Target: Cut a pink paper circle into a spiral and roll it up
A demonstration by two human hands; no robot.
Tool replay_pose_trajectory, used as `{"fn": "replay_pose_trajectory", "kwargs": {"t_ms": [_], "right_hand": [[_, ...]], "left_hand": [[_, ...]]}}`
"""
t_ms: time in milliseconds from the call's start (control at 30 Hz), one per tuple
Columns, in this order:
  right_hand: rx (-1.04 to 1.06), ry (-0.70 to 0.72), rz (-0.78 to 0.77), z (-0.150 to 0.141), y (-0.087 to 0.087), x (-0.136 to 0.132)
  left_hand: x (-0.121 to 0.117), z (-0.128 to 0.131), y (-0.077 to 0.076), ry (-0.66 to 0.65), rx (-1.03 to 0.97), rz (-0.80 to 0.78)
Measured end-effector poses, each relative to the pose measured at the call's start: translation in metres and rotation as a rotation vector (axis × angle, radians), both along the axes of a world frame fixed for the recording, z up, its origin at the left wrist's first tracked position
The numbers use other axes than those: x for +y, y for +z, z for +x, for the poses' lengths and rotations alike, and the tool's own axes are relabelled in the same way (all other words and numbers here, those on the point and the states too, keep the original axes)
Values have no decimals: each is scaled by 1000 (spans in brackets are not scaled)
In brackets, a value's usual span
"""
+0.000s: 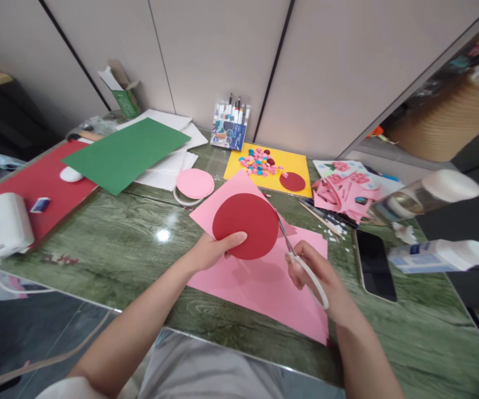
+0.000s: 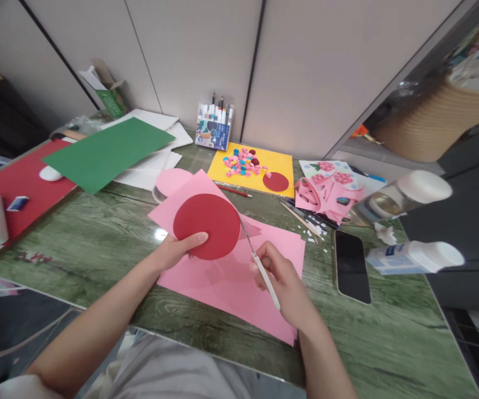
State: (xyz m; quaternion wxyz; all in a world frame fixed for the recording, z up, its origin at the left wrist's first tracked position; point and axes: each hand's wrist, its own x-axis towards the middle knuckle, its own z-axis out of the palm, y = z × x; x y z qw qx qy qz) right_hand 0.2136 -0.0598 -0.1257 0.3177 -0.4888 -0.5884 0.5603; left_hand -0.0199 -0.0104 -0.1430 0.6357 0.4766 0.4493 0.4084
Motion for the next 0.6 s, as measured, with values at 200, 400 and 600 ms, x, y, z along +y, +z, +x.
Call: {"fn": "replay_pose_trajectory", "kwargs": {"t_ms": [200,400,600], "right_hand": [[-7,4,0,0,0,-1],[4,-4,-1,0,-1,-1],[39,14,-22,-1,0,-1]], "left_hand": [[0,-1,1,8,16,-11],[0,-2,1,24,6,-17],[0,-2,0,-1,21,-30]]}}
